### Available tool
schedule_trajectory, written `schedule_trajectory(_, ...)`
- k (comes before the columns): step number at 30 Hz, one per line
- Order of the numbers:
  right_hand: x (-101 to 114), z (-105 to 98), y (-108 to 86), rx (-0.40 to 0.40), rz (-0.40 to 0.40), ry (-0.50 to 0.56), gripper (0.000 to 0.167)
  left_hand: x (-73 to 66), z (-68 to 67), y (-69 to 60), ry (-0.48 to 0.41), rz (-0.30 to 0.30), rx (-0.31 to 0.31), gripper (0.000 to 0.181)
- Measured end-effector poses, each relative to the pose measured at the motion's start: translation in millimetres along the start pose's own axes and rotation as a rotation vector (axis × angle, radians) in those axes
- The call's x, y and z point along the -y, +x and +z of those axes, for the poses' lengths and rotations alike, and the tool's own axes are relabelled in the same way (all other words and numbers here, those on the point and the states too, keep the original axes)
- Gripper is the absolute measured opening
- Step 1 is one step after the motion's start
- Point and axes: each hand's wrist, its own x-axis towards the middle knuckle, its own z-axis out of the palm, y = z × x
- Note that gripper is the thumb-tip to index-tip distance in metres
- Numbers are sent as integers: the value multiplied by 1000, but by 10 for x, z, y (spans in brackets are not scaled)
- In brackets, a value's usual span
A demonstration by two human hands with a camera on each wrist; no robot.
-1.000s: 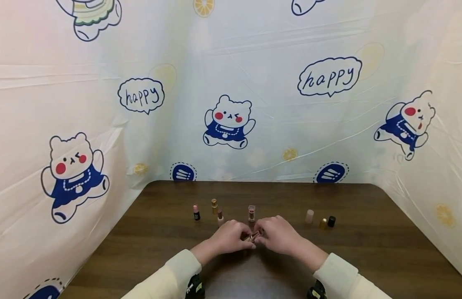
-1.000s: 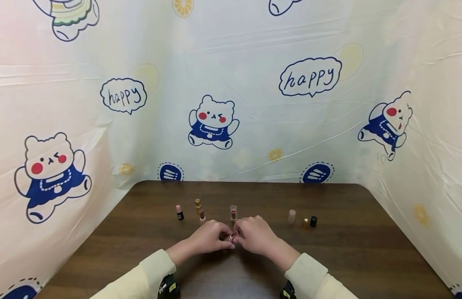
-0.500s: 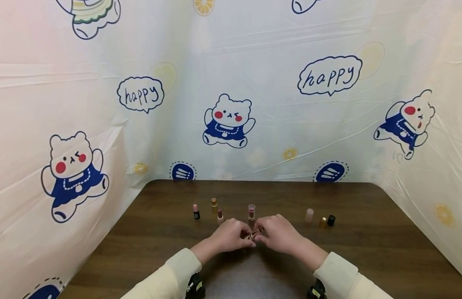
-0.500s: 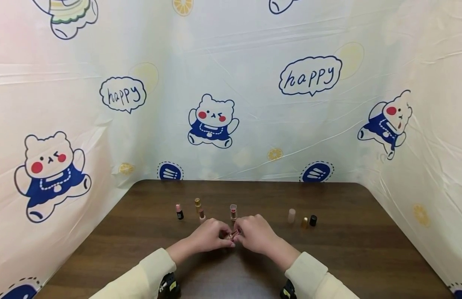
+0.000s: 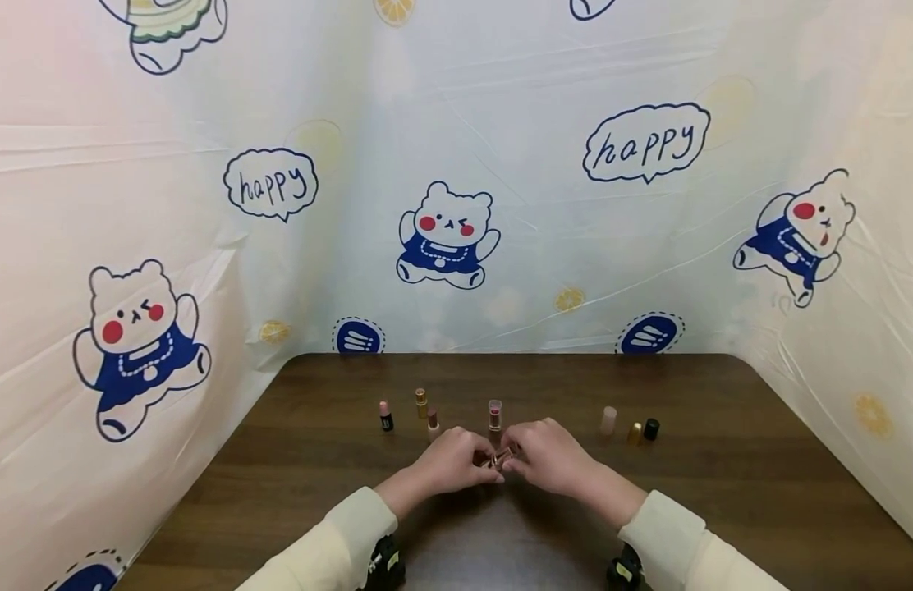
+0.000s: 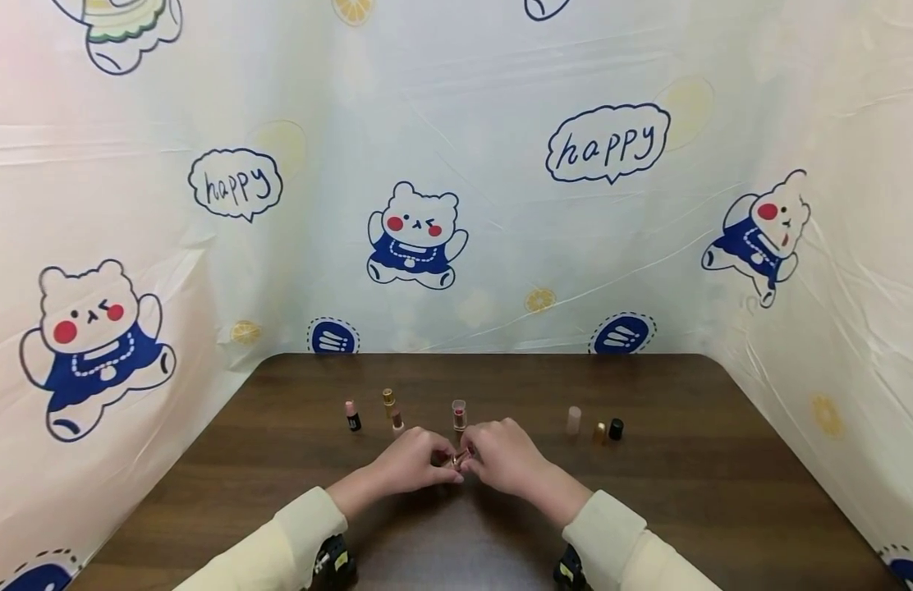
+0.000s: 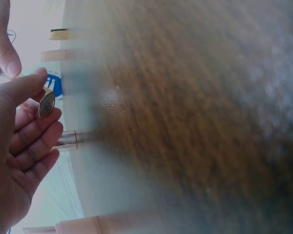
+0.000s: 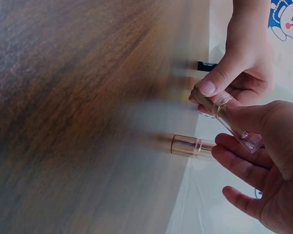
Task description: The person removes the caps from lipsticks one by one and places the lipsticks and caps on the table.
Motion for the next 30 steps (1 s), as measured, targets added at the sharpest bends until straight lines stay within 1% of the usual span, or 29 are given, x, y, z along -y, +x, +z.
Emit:
schedule_trajectory(4, 0, -31, 31, -13, -20, -6, 14, 1, -48, 16, -10, 7, -10, 15)
schedule_trajectory(7, -1, -41, 40, -18, -34, -14, 14, 5, -66, 23, -15, 9, -5, 15)
schedule_trajectory(11, 4, -44, 43, -20, -47, -18, 14, 13, -73, 21, -24, -4, 9, 17)
schedule_trajectory(14, 9, -49, 42, -20, -51, -19, 14, 14, -76, 21, -31, -11, 15, 17)
schedule_trajectory(19, 10, -53, 25, -16, -53, -8, 14, 7, -73, 22, -40, -2, 23, 16)
schedule_trajectory(23, 11, -45, 9, -8, -56, 7, 15, 14, -54, 18, -46, 4, 34, 16)
schedule_trajectory(30, 19, -40, -19, -12, -58, 5, 14, 18, -27, 12, -76, 7, 46, 15)
